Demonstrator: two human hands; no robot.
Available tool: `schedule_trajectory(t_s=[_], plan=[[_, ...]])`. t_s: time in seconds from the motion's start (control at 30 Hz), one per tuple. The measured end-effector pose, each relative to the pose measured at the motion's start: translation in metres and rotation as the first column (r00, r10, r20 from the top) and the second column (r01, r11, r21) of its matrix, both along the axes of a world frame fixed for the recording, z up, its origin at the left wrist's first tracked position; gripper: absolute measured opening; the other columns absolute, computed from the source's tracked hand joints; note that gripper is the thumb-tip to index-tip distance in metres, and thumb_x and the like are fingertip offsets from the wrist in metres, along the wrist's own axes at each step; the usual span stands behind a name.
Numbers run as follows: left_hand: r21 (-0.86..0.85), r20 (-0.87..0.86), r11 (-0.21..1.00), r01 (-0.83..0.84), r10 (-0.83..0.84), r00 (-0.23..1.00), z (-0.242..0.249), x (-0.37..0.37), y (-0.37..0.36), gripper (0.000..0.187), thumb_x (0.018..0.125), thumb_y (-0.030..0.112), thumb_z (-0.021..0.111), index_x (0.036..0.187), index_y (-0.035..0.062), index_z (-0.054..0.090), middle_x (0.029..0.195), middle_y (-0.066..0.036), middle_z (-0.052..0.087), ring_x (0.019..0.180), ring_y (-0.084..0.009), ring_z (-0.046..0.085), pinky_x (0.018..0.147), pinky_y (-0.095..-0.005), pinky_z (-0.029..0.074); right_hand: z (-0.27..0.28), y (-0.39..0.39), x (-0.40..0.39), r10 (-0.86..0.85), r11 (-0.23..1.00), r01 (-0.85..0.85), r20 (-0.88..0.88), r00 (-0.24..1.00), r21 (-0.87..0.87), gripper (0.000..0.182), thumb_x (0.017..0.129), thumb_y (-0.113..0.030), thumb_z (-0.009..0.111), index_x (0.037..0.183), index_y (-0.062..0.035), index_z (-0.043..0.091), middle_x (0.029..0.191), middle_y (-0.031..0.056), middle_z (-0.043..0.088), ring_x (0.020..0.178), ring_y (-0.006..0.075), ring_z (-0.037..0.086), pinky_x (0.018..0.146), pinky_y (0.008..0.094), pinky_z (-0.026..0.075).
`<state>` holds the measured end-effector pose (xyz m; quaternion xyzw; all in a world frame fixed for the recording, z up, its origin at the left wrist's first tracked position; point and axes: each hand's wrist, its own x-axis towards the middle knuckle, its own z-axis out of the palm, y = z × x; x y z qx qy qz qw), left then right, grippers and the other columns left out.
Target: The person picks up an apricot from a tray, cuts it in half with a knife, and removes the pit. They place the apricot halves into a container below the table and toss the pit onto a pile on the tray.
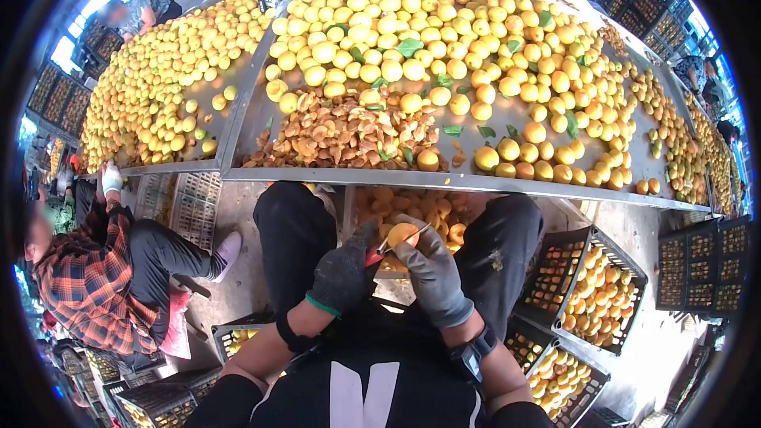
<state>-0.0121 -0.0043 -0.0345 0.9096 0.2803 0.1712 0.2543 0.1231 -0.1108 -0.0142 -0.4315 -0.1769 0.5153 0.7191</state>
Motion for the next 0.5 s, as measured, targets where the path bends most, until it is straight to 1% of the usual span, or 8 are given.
schedule_trajectory(t_s=[0.07, 0.13, 0.2, 0.27, 0.33, 0.4, 0.47, 0.5], plan=[[-0.055, -0.009, 0.998, 0.011, -0.011, 1.0, 0.023, 0.005, -0.002, 0.06, 0.084, 0.022, 0.063, 0.139, 0.0143, 0.041, 0.08, -0.019, 0.064, 0.064, -0.035, 0.063, 0.055, -0.044, 0.049, 0.005, -0.001, 0.004, -0.069, 0.993, 0.089, 0.225, 0.972, -0.081, 0.043, 0.092, -0.012, 0.06, 0.131, -0.0006, 0.045, 0.113, 0.0039, 0.058, 0.102, 0.0108, 0.055, 0.092, 0.026, 0.046], [-0.107, -0.016, 0.994, 0.021, -0.022, 1.0, 0.032, 0.007, -0.004, 0.066, 0.084, 0.022, 0.063, 0.144, 0.0159, 0.035, 0.081, -0.02, 0.064, 0.064, -0.0349, 0.063, 0.055, -0.0439, 0.049, 0.023, -0.002, 0.007, -0.042, 0.992, 0.069, 0.237, 0.971, -0.106, 0.045, 0.091, -0.008, 0.062, 0.132, -0.0004, 0.045, 0.113, 0.0038, 0.058, 0.101, 0.0103, 0.056, 0.091, 0.0252, 0.046], [0.032, 0.023, 0.992, 0.125, -0.125, 0.992, 0.034, 0.008, -0.004, 0.068, 0.082, 0.018, 0.065, 0.143, 0.0122, 0.036, 0.092, -0.018, 0.066, 0.069, -0.0369, 0.063, 0.058, -0.0418, 0.051, 0.032, -0.005, 0.008, -0.02, 0.99, 0.054, 0.248, 0.969, -0.129, 0.047, 0.089, -0.004, 0.063, 0.132, -0.0002, 0.045, 0.113, 0.0037, 0.058, 0.099, 0.0098, 0.056, 0.09, 0.0244, 0.047], [0.013, 0.045, 0.988, 0.154, -0.155, 0.987, 0.036, 0.008, -0.004, 0.068, 0.082, 0.018, 0.065, 0.143, 0.0142, 0.035, 0.09, -0.019, 0.065, 0.069, -0.0378, 0.063, 0.058, -0.0423, 0.051, 0.035, -0.007, 0.008, 0.018, 0.99, 0.023, 0.285, 0.958, -0.141, 0.049, 0.088, -0.001, 0.063, 0.133, 0.0001, 0.044, 0.114, 0.0046, 0.058, 0.1, 0.0097, 0.057, 0.09, 0.024, 0.047], [-0.004, 0.063, 0.984, 0.181, -0.18, 0.982, 0.038, 0.007, -0.004, 0.068, 0.083, 0.018, 0.065, 0.144, 0.0162, 0.035, 0.088, -0.02, 0.065, 0.069, -0.0388, 0.062, 0.059, -0.0428, 0.051, 0.03, -0.008, 0.004, -0.02, 0.996, 0.041, 0.231, 0.973, -0.084, 0.05, 0.088, -0.001, 0.063, 0.133, 0.0003, 0.044, 0.115, 0.0049, 0.058, 0.1, 0.0101, 0.057, 0.09, 0.0241, 0.047], [-0.154, 0.058, 0.976, 0.152, -0.145, 0.988, 0.041, 0.01, -0.005, 0.068, 0.084, 0.014, 0.061, 0.145, 0.0234, 0.033, 0.09, -0.019, 0.064, 0.069, -0.0371, 0.062, 0.06, -0.0448, 0.051, 0.025, -0.009, 0.001, -0.057, 0.998, 0.062, 0.176, 0.983, -0.026, 0.05, 0.088, -0.001, 0.063, 0.134, 0.0005, 0.044, 0.116, 0.0053, 0.058, 0.1, 0.0106, 0.058, 0.091, 0.0242, 0.047], [-0.197, 0.07, 0.969, 0.147, -0.135, 0.988, 0.043, 0.011, -0.004, 0.068, 0.084, 0.013, 0.061, 0.145, 0.0233, 0.033, 0.088, -0.02, 0.064, 0.069, -0.0375, 0.062, 0.061, -0.0449, 0.051, 0.02, -0.009, -0.002, -0.118, 0.991, 0.106, 0.144, 0.982, 0.087, 0.051, 0.086, 0.003, 0.063, 0.133, 0.0008, 0.044, 0.117, 0.0064, 0.058, 0.103, 0.0127, 0.058, 0.094, 0.0262, 0.045], [-0.243, 0.082, 0.959, 0.144, -0.128, 0.988, 0.044, 0.012, -0.004, 0.068, 0.084, 0.012, 0.061, 0.145, 0.0232, 0.033, 0.087, -0.021, 0.064, 0.07, -0.038, 0.062, 0.061, -0.045, 0.051, 0.016, -0.009, -0.003, -0.121, 0.99, 0.109, 0.141, 0.983, 0.088, 0.051, 0.086, 0.003, 0.063, 0.133, 0.0008, 0.044, 0.117, 0.0064, 0.058, 0.103, 0.0127, 0.058, 0.094, 0.0262, 0.045]])
